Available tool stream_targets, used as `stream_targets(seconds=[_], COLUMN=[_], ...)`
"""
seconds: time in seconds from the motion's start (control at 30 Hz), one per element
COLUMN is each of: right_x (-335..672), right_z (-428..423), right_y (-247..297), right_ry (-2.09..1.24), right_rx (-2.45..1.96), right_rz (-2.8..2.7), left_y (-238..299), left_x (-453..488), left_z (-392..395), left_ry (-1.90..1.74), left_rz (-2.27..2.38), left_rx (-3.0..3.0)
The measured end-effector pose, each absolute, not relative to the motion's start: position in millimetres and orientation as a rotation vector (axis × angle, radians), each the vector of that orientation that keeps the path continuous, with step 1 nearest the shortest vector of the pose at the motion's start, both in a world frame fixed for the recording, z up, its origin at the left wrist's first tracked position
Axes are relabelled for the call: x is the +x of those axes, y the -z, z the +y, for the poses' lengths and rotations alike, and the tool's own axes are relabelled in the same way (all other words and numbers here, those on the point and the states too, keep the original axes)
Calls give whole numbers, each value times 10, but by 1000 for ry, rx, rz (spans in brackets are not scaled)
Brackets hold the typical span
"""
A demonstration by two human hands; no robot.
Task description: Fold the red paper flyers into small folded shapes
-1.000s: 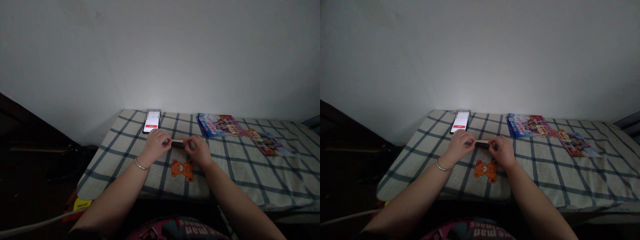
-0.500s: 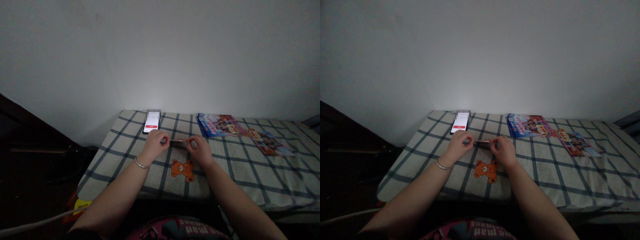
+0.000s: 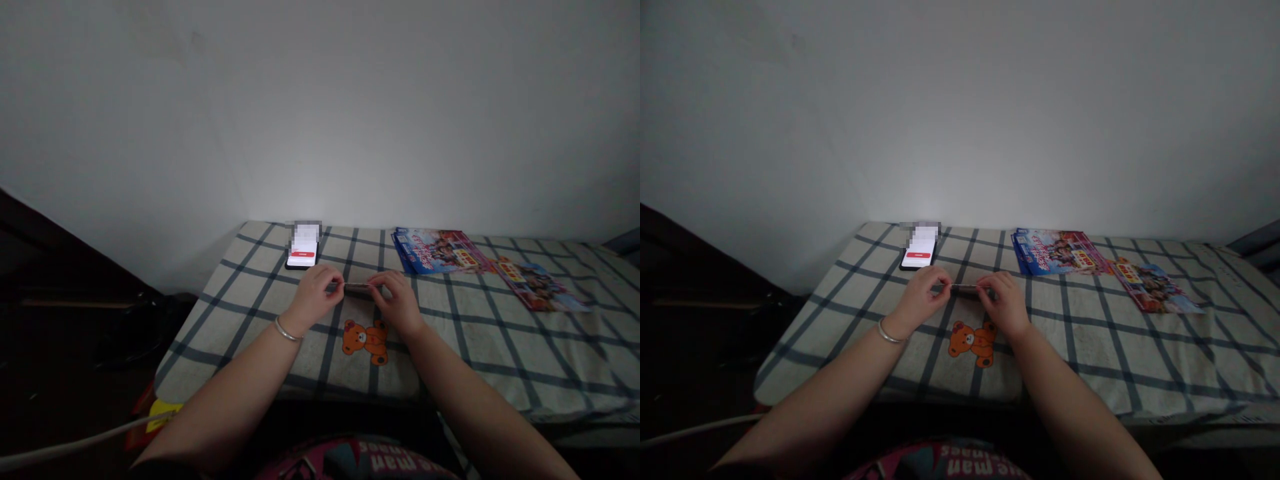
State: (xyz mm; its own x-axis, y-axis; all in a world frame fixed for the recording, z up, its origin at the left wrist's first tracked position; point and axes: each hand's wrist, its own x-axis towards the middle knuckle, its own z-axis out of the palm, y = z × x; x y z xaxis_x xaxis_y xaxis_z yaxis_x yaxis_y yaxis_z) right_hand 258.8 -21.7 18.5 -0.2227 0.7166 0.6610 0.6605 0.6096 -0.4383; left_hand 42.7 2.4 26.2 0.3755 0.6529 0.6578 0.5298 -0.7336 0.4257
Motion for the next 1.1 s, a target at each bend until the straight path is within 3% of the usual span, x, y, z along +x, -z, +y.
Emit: stream_targets(seconds=[0.27,1.1], right_x=[2533,2638], right_z=[-277,-218], right_y=[-213,-164], right_ry=[44,-101], right_rx=[-1045,-1083], right_rz=[-2037,-1841], left_y=[-287,-358], left_x=[517,441], left_z=[-80,-7], left_ry=[-1220,-1233], left_rz=[1086,1170], left_rx=[2702,2665])
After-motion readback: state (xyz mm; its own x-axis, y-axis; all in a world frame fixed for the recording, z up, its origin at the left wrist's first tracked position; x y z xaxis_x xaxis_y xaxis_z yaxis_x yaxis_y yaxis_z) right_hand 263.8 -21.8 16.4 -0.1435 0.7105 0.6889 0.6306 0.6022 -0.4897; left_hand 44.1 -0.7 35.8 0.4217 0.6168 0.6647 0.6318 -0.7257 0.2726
